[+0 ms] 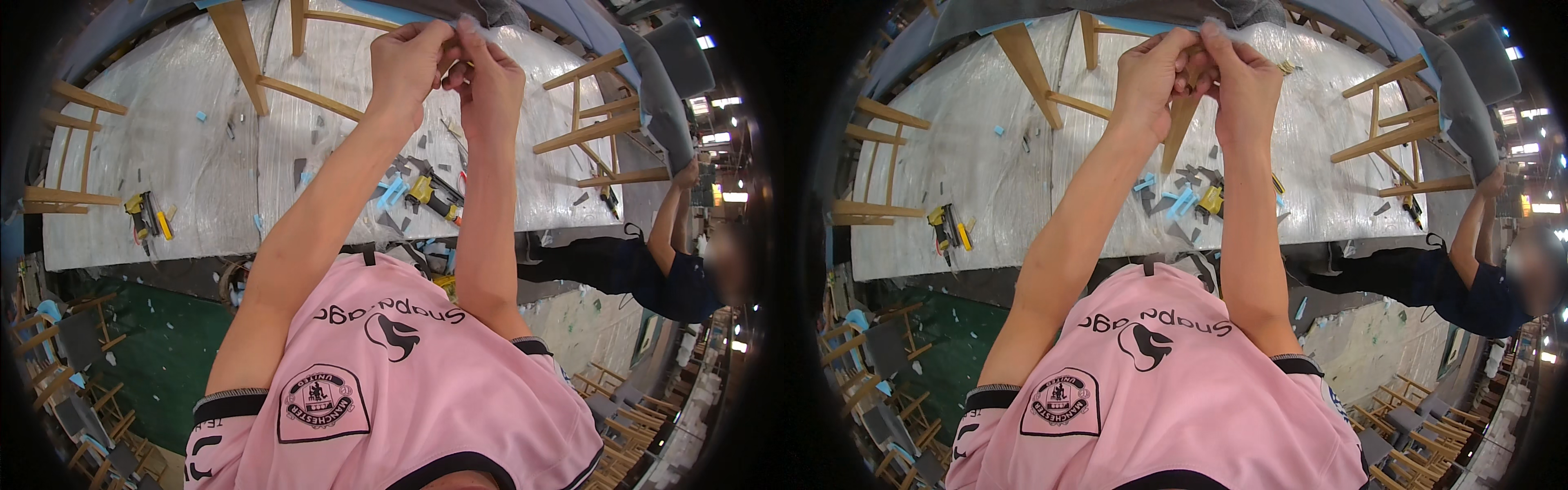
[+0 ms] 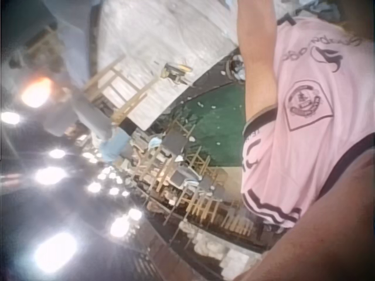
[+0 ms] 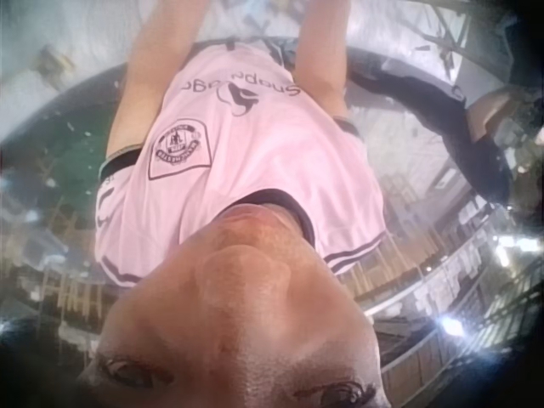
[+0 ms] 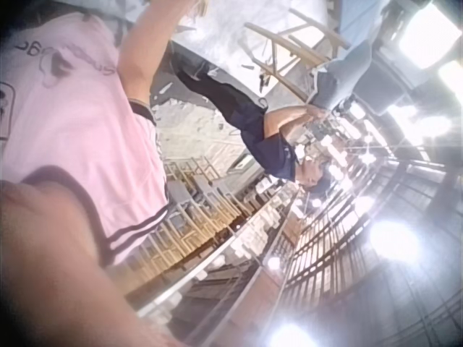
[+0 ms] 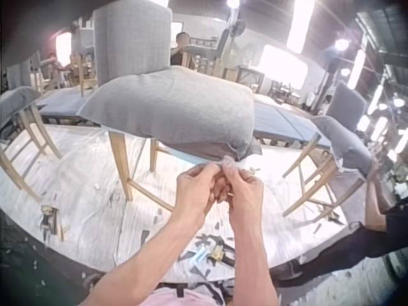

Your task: The person staples gray fabric onto the underside of a wooden chair seat. They use scissors to trim excess fabric and a staple gun to secure the material, repeatedly pulling and adjusting the fabric to ensure a tight fit.

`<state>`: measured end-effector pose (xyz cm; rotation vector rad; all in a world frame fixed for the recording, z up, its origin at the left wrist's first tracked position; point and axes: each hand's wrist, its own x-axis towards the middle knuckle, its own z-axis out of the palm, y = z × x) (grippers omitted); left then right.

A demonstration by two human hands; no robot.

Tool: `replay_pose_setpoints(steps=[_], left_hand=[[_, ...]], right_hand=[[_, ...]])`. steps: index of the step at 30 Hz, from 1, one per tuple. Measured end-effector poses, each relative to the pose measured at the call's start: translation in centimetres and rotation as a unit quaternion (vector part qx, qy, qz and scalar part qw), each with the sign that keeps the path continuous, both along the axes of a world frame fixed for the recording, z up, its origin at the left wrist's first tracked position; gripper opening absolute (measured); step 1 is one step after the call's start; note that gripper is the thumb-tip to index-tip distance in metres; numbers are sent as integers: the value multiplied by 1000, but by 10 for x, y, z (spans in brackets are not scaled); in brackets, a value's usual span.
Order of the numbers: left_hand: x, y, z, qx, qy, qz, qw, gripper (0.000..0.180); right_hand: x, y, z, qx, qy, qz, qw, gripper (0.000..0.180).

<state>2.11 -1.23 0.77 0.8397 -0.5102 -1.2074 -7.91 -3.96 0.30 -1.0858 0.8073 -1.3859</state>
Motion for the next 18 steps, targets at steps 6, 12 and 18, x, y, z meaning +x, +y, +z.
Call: replay_pose_setpoints(steps=[6, 12, 18], left_hand=[[11, 1, -22, 26, -54, 26, 998, 27], [22, -16, -38, -91, 83, -31, 992, 25], [11, -7, -17, -85, 95, -45, 991, 29]], right_hand=[[7, -10, -21, -35, -45, -23, 998, 25], [8, -16, -29, -68, -58, -10, 996, 24], [7, -21, -33, -72, -68, -17, 995, 19]])
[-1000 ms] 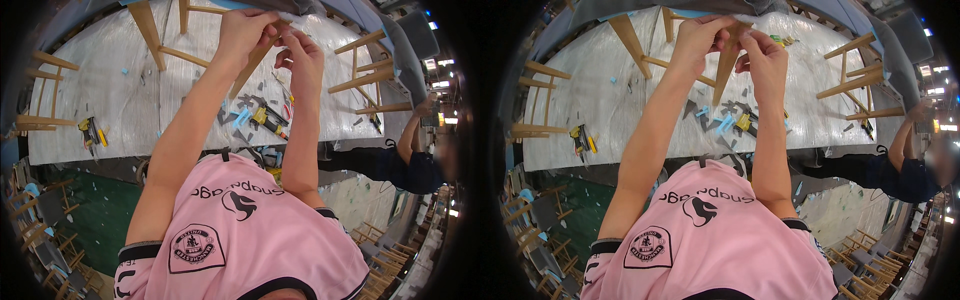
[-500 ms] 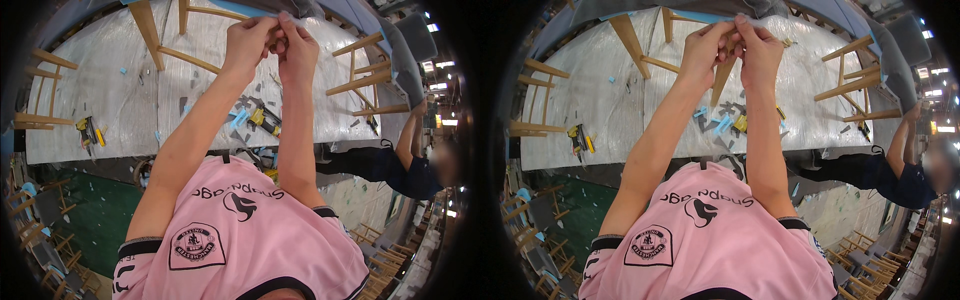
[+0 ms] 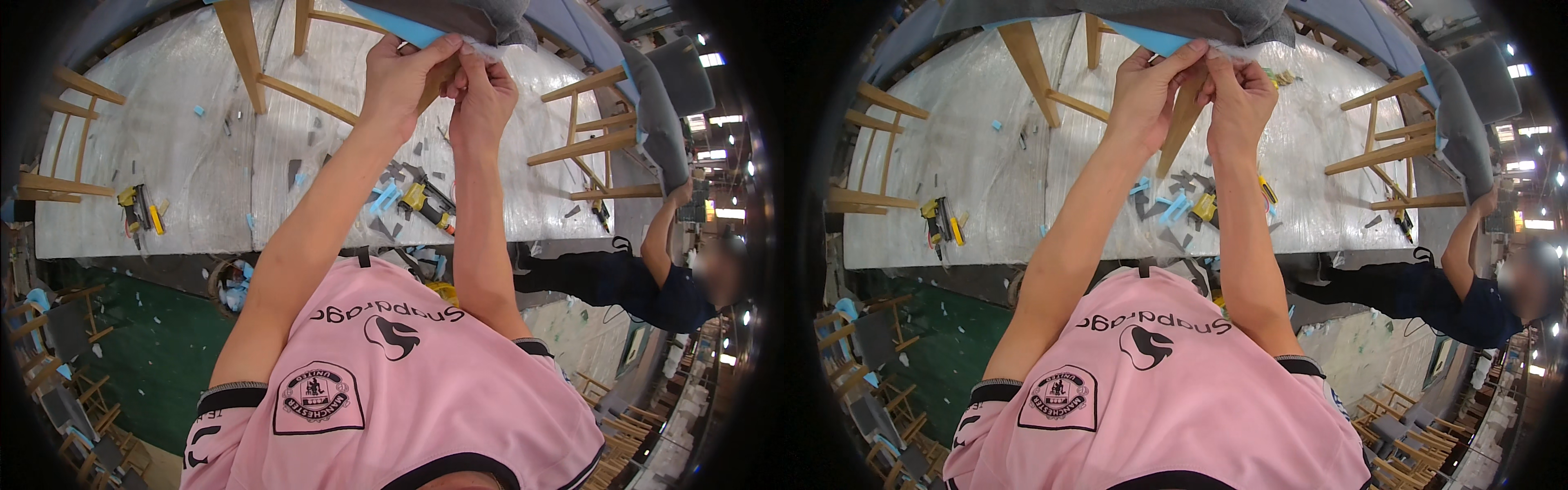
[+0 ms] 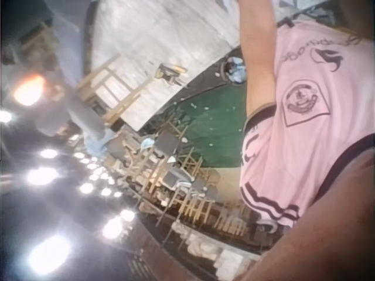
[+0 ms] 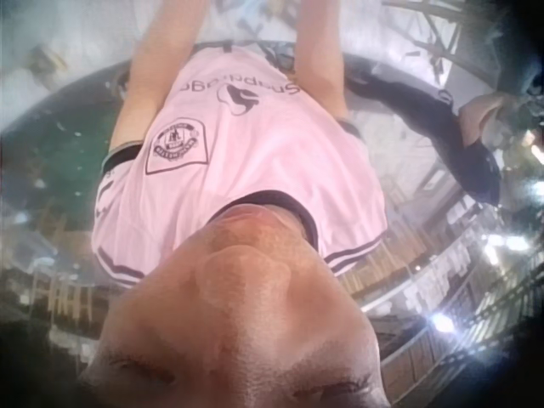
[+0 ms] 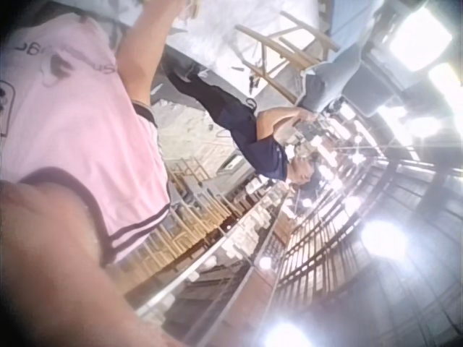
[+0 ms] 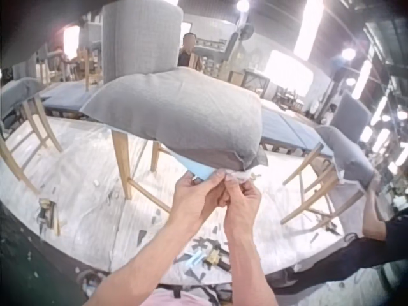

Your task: The person staples gray fabric onto the underside of a wooden chair seat. They use scissors to trim excess fabric and a staple gun to secure the material, repeatedly pulling and adjusting the fabric to ensure a tight fit.

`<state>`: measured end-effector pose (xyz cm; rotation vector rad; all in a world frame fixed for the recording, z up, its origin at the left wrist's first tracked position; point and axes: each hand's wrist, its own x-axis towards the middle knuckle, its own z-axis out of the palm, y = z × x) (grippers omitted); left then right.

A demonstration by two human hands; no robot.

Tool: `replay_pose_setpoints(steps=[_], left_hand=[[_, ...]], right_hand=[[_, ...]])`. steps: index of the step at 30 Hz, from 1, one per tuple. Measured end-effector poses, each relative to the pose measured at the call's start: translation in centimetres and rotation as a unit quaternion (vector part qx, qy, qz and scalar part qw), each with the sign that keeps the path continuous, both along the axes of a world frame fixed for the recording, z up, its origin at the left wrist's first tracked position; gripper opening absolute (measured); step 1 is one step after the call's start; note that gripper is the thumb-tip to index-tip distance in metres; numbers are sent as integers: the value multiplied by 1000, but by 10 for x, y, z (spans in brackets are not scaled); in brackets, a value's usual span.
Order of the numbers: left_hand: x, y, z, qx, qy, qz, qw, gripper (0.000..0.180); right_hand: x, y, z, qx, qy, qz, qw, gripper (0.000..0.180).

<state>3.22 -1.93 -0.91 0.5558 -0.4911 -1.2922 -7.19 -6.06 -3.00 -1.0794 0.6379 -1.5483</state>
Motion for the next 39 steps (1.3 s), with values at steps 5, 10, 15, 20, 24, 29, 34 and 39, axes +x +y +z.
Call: replay_pose_setpoints(steps=[5, 10, 15, 20, 24, 29, 34, 39], left_hand=[[-10, -9, -12, -52, 54, 39, 996, 30], [-7, -13, -28, -100, 49, 36, 993, 28], [-11, -15, -22, -56, 6, 67, 996, 27], [-17, -11, -9, -9, 12, 94, 995, 37], [-33, 10, -10, 39, -51, 92, 994, 49], [-33, 19, -8, -179, -580, 461, 647, 55], [-31, -14, 50, -224, -813, 394, 364, 47], [-26, -33, 69, -220, -845, 344, 346, 19]], right_hand=[[6, 3, 1, 1, -6, -17, 1000, 17], [9, 5, -3, -17, -15, -17, 1000, 18], [5, 3, -1, -19, 28, -41, 999, 21], [-10, 8, 8, 31, 100, -23, 994, 24], [-41, 13, 18, 88, 102, 6, 991, 40], [-74, -11, 12, 74, 86, 30, 993, 37], [-60, -35, -18, 103, 13, 162, 981, 33], [-48, -33, -16, 136, -127, 228, 956, 32]])
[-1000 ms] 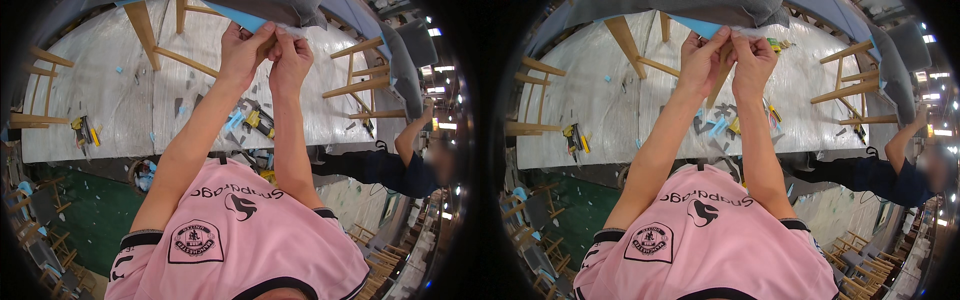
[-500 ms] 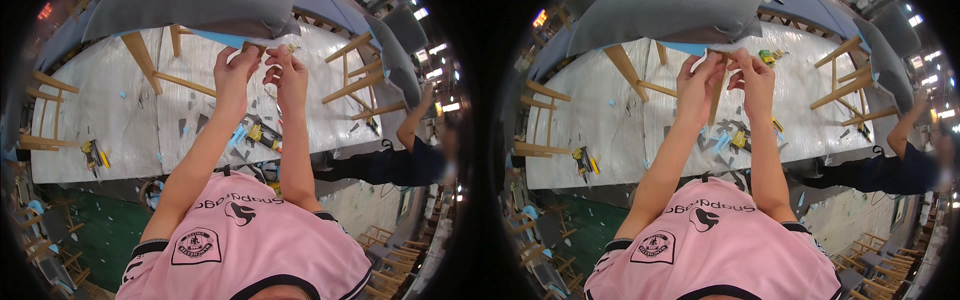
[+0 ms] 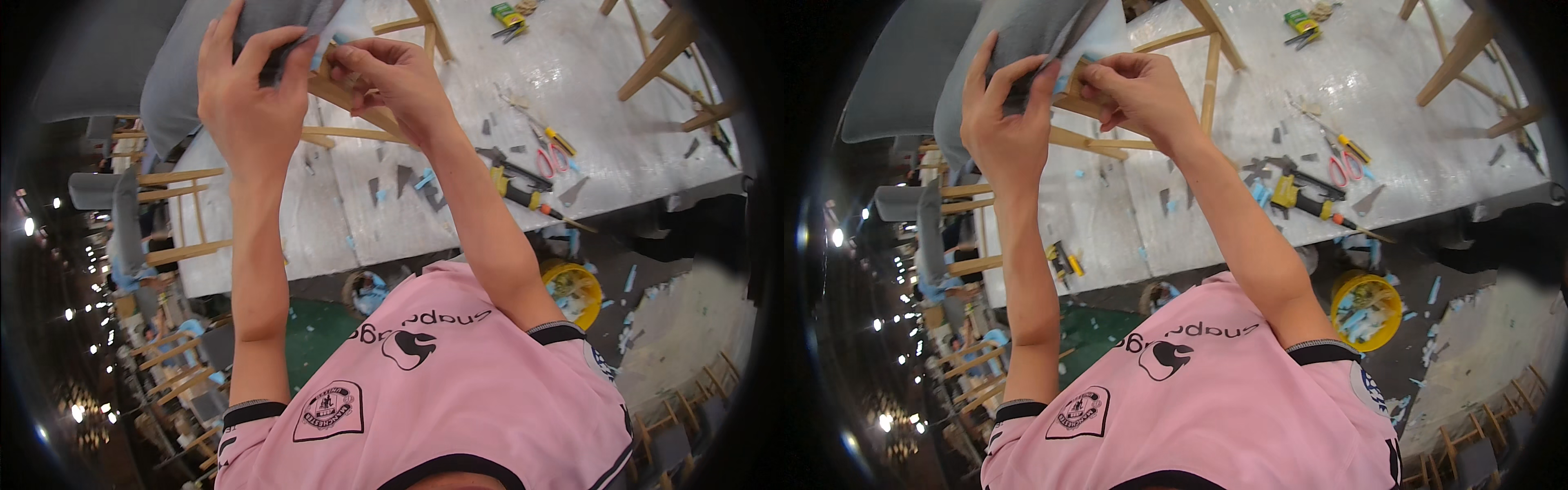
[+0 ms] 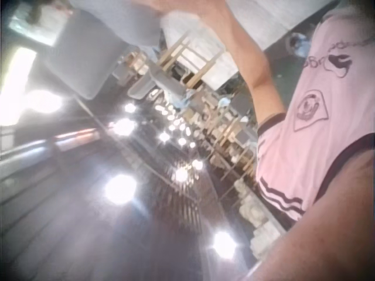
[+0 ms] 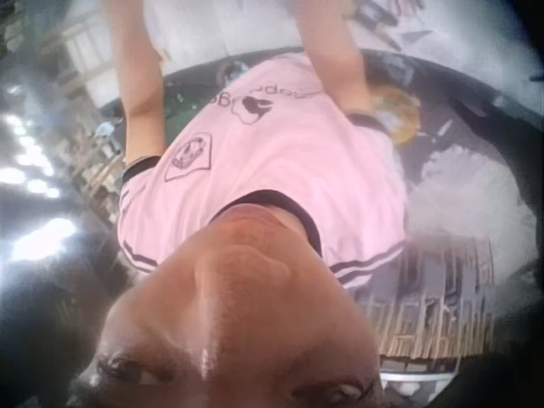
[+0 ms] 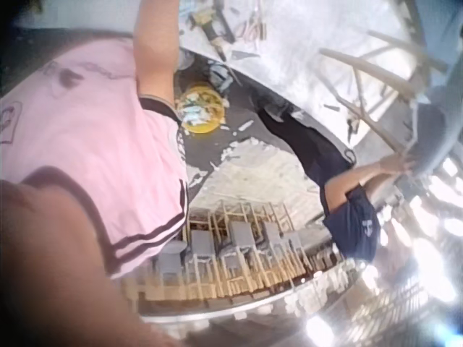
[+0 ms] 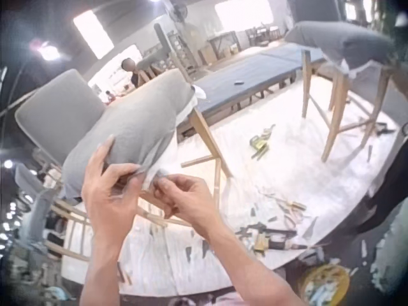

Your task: The person staples gray fabric onto the underside of a wooden chair seat. They use scissors to trim excess fabric and a staple gun to secure the material, repeatedly pulling and adjusting the fabric to ensure a tight fit.

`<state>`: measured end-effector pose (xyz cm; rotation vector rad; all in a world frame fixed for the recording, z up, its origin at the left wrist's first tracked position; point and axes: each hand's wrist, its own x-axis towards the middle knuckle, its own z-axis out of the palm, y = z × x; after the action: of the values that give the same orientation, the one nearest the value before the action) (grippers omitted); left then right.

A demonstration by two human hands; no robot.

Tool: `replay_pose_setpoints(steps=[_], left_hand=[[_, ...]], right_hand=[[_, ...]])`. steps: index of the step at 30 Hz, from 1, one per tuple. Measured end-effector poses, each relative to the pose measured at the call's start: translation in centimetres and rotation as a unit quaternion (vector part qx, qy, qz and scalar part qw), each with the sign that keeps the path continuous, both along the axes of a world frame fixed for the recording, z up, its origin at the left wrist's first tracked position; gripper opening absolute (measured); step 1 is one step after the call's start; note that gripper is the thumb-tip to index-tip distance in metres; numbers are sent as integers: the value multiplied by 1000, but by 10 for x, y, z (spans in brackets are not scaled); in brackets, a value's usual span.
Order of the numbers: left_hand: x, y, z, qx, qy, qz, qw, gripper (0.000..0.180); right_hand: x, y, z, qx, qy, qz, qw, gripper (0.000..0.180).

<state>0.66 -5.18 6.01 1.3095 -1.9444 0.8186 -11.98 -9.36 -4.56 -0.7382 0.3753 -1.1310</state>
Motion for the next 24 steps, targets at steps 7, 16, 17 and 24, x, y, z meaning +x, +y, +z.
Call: replay_pose_setpoints(steps=[7, 16, 17, 24], left_hand=[[-5, 0, -5, 37, 40, 34, 998, 23], [-21, 4, -19, -64, 168, 4, 984, 18], [-34, 10, -30, -133, 234, -14, 963, 17], [-74, 42, -70, 126, 713, -6, 690, 33]], right_hand=[[-9, -2, 13, 28, -96, 41, 994, 39], [-15, -15, 25, 41, -78, 164, 983, 36], [-15, -19, 24, 27, -61, 179, 982, 35], [-12, -36, 9, -37, -54, 191, 979, 28]])
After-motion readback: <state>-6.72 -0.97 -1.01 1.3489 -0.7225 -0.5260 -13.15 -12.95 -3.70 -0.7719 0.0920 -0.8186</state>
